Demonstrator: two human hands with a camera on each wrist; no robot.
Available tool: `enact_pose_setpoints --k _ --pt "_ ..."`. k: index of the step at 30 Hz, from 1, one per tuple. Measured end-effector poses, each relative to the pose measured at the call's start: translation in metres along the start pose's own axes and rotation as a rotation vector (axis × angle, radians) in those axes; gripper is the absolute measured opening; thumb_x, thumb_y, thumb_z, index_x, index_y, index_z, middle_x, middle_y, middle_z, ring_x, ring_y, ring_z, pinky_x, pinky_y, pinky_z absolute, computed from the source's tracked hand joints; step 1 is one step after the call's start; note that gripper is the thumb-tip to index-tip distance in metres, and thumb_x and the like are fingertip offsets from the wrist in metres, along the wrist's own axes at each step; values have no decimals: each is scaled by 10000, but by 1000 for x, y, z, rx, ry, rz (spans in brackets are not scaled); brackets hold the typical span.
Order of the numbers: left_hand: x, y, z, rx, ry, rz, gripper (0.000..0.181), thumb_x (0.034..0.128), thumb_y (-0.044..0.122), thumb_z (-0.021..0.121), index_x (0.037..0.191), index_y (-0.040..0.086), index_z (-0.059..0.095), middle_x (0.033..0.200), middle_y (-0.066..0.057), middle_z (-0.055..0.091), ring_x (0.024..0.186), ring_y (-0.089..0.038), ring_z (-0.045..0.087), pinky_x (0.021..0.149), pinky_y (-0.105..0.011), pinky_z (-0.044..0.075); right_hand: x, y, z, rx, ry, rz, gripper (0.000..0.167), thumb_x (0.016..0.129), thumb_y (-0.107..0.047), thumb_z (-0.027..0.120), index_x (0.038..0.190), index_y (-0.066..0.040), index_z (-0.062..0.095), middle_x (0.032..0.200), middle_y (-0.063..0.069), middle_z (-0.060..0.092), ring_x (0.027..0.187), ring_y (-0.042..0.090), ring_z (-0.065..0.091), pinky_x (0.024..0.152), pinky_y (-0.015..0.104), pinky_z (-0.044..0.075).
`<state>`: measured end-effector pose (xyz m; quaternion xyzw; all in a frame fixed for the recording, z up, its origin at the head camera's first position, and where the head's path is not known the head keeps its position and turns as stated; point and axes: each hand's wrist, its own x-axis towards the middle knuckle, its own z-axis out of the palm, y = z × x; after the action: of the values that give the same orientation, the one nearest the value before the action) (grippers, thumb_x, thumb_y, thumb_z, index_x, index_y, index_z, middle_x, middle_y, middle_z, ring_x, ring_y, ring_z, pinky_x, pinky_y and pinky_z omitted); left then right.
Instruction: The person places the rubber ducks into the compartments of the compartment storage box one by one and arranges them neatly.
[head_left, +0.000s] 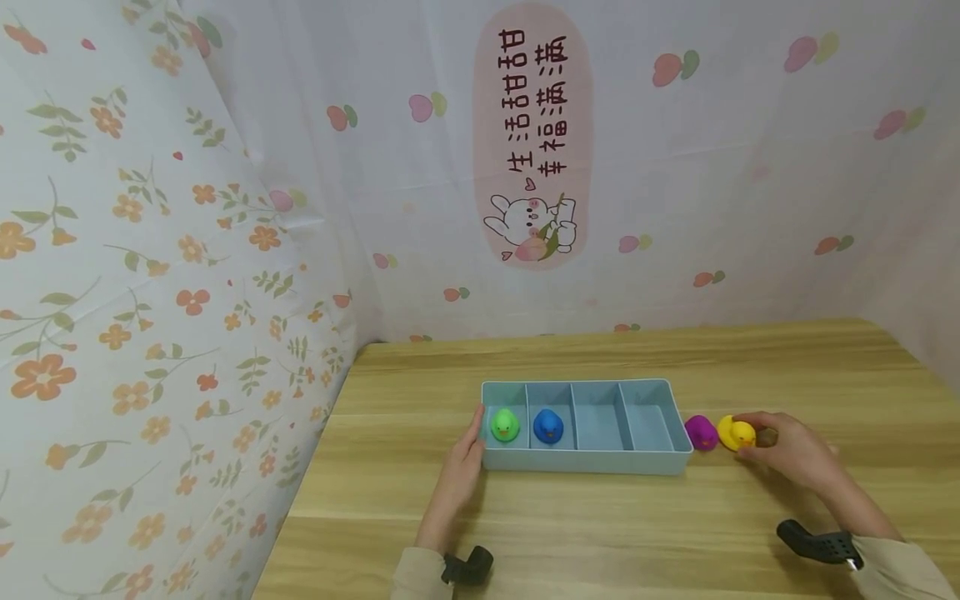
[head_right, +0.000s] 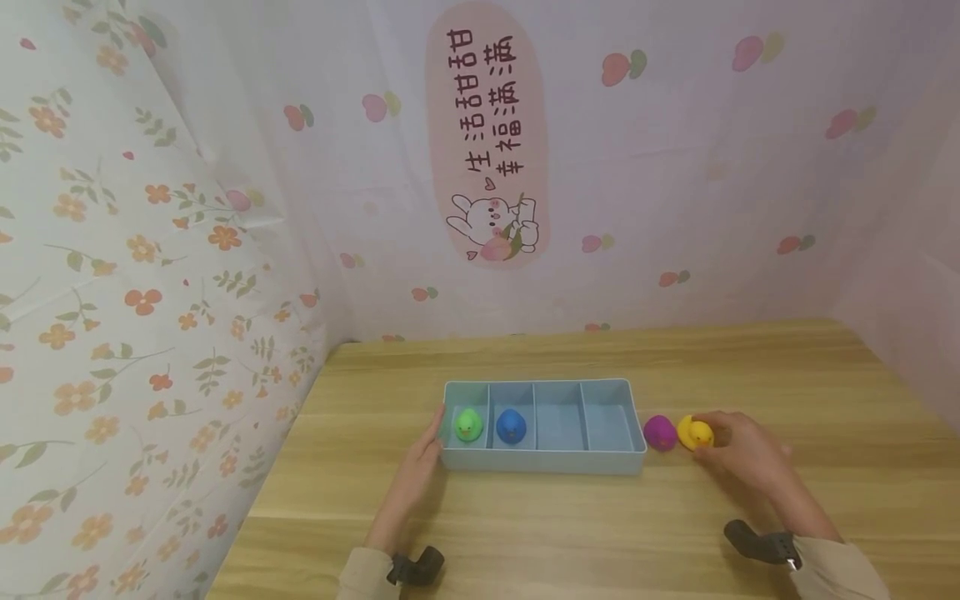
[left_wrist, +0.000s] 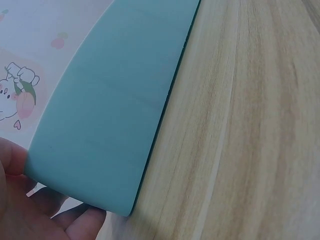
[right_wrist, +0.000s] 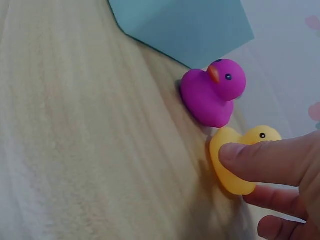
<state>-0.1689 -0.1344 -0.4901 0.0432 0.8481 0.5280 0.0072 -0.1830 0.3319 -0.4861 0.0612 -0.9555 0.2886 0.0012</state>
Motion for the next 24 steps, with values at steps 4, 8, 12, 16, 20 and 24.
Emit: enact_pose_setpoints --k 4,8,12,16,20,24 --pt "-1 1 0 5 2 -3 512 1003 116 323 1512 164 287 1554 -76 280 1412 -319 297 1160 -500 245 0 2 4 7 20 -8 522 795 -239 756 1198 53 596 1193 368 551 1081 561 479 785 657 379" --pt "-1 2 -1 15 7 -1 516 999 117 325 1511 169 291 1550 -76 288 1406 -323 309 1156 -498 256 0 5 7 2 51 -18 500 805 -236 748 1189 50 601 1196 372 547 1085 570 465 789 664 354" --pt "-1 1 -1 16 8 -1 517 1001 119 324 1513 181 286 1551 -61 288 1406 -318 312 1156 -494 259 -1 6 9 -11 84 -29 480 804 -230 752 1177 40 616 1187 368 556 1080 569 471 768 631 341" --pt "0 0 -1 4 0 4 520 1003 109 317 1516 179 274 1558 -54 273 1415 -303 297 1163 -482 250 -1 7 9 5 86 -46 465 806 -198 752 1167 61 615 1171 367 561 1069 563 483 783 631 371" --pt "0 0 -1 2 -3 9 522 1000 98 317 1516 167 273 1560 -68 270 1415 -308 294 1163 -487 245 -1 8 9 -1 78 -40 470 813 -210 747 1175 58 612 1174 369 558 1069 563 483 776 627 381" --pt "-1 1 -2 1 -7 9 523 997 95 319 1515 152 274 1560 -91 267 1416 -317 290 1162 -496 240 0 6 8 1 67 -36 473 825 -214 736 1186 62 603 1182 373 550 1074 567 474 782 640 378"
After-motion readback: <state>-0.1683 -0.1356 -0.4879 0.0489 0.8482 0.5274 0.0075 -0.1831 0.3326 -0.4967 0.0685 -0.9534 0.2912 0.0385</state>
